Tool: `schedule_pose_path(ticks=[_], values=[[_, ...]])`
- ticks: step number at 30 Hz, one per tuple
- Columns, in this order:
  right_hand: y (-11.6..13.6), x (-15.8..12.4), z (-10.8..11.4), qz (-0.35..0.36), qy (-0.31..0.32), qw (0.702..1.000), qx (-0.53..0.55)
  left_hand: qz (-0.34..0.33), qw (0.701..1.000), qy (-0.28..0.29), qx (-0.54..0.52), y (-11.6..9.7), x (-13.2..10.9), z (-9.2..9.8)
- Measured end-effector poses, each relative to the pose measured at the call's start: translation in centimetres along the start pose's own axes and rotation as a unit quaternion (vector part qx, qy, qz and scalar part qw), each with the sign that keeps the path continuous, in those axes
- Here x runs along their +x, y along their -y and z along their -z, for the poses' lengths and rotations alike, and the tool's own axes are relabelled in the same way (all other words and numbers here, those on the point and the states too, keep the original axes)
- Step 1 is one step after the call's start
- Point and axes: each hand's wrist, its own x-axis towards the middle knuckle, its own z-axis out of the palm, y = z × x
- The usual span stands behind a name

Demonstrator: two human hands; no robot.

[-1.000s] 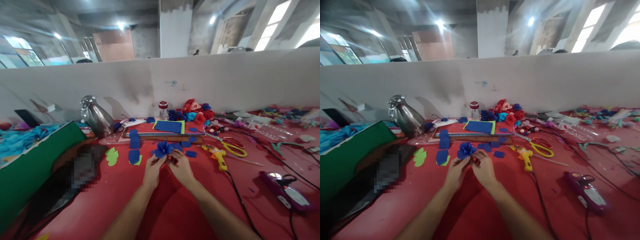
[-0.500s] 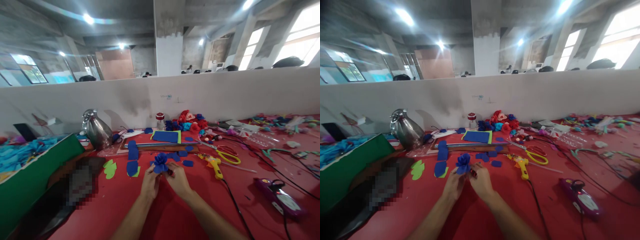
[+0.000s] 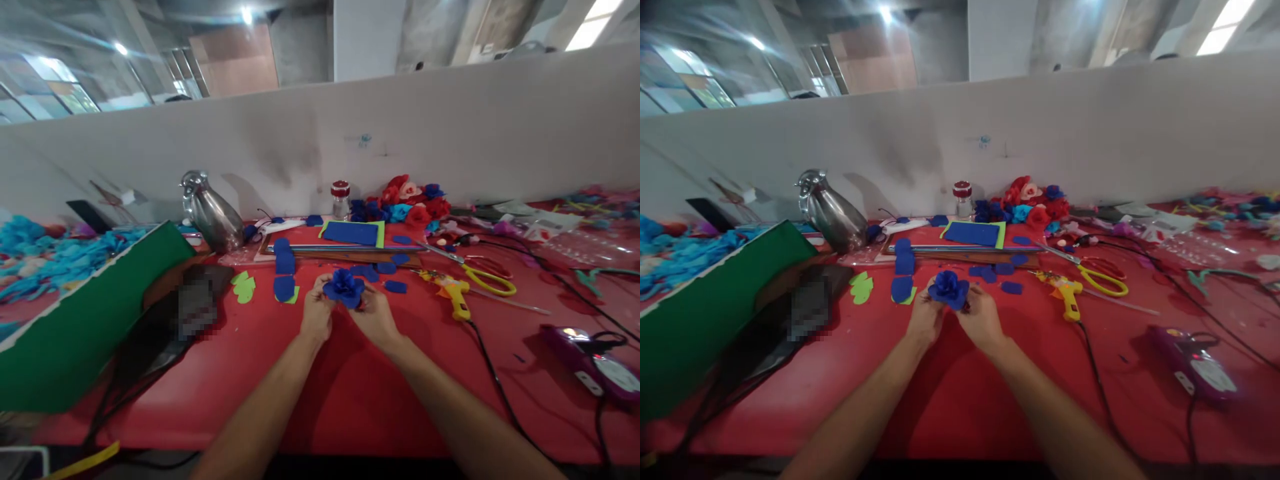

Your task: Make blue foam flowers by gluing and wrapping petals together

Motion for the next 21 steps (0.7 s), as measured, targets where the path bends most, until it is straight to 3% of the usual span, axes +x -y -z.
schedule_pose_path(ticks=[6,16,21], values=[[0.08,0.05,0.32,-0.022,0.005,1.0,0.017,0.0,0.999,0.019,-0.041,0.0,-0.23,-0.14],[-0.32,-0.05,-0.36,0.005,0.014,1.0,0.022,0.03,0.999,-0.017,-0.035,0.11,-0.25,-0.25],[-0.11,0.09,-0.31,-0.019,0.001,0.999,0.036,0.04,0.998,0.033,-0.02,-0.29,-0.36,-0.23]])
